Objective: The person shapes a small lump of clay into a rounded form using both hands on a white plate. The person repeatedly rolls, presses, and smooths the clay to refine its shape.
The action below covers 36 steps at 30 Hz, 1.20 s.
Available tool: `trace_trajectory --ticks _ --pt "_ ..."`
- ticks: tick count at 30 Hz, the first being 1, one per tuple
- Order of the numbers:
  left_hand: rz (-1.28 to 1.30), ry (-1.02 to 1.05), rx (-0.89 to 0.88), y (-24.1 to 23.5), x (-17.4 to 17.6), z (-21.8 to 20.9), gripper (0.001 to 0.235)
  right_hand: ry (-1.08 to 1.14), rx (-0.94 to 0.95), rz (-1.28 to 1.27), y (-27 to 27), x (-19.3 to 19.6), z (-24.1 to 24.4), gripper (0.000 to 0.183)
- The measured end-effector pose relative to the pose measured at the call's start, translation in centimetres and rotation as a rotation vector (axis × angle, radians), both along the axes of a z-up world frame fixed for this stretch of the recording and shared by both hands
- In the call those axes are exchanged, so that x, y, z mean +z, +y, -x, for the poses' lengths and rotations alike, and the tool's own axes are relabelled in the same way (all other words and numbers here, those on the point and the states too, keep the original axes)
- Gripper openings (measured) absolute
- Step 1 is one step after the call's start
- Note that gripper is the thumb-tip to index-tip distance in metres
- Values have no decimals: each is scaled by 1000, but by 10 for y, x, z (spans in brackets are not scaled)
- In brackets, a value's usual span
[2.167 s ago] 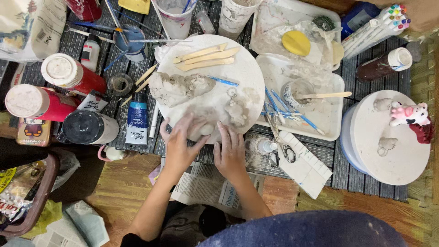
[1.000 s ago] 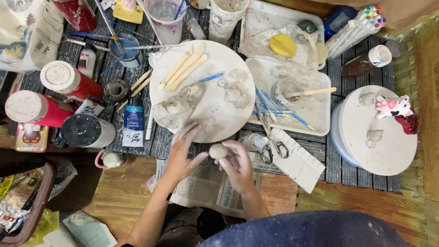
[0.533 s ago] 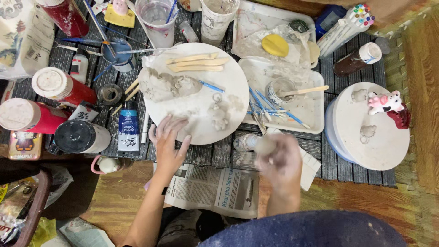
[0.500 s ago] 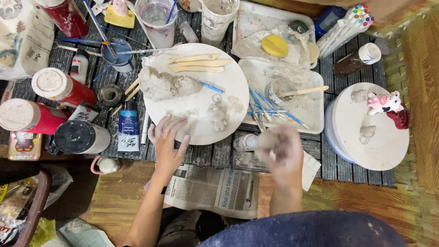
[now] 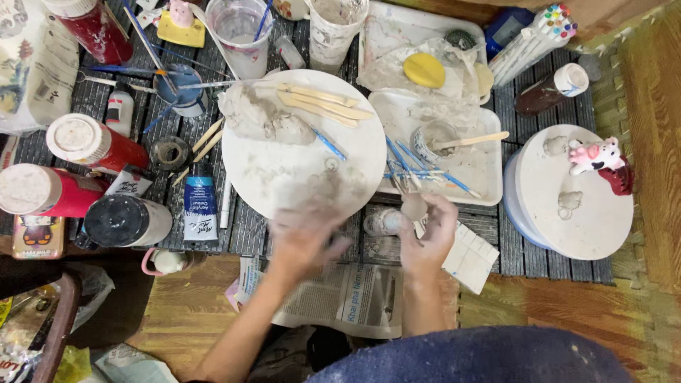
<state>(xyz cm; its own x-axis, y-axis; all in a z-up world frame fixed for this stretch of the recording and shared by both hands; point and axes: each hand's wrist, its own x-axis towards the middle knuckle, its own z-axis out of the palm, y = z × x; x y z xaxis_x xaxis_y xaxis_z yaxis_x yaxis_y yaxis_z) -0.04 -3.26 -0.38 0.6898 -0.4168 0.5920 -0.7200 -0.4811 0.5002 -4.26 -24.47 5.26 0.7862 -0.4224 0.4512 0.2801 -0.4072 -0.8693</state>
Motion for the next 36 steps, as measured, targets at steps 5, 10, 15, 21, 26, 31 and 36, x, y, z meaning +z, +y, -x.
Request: trace_trajectory --ticks 5,10,15,21,26,31,36 --pt "-86 -79 77 -67 15 24 70 -11 12 -77 -12 -6 8 52" --pt "-77 -3 23 -72 22 20 63 48 14 -368 -14 -1 18 53" --pt "55 115 -129 -47 30 32 68 -122 164 -804 -16 -4 9 48" --pt "362 432 233 60 60 20 75 311 31 -586 20 -40 -29 40" --pt "417 81 683 124 73 -53 58 61 232 -386 46 -76 -44 38" --pt "301 82 694 131 62 -109 54 158 228 -347 38 -83 -47 44" --pt "104 88 755 132 41 -138 55 219 227 -256 33 -78 -48 47"
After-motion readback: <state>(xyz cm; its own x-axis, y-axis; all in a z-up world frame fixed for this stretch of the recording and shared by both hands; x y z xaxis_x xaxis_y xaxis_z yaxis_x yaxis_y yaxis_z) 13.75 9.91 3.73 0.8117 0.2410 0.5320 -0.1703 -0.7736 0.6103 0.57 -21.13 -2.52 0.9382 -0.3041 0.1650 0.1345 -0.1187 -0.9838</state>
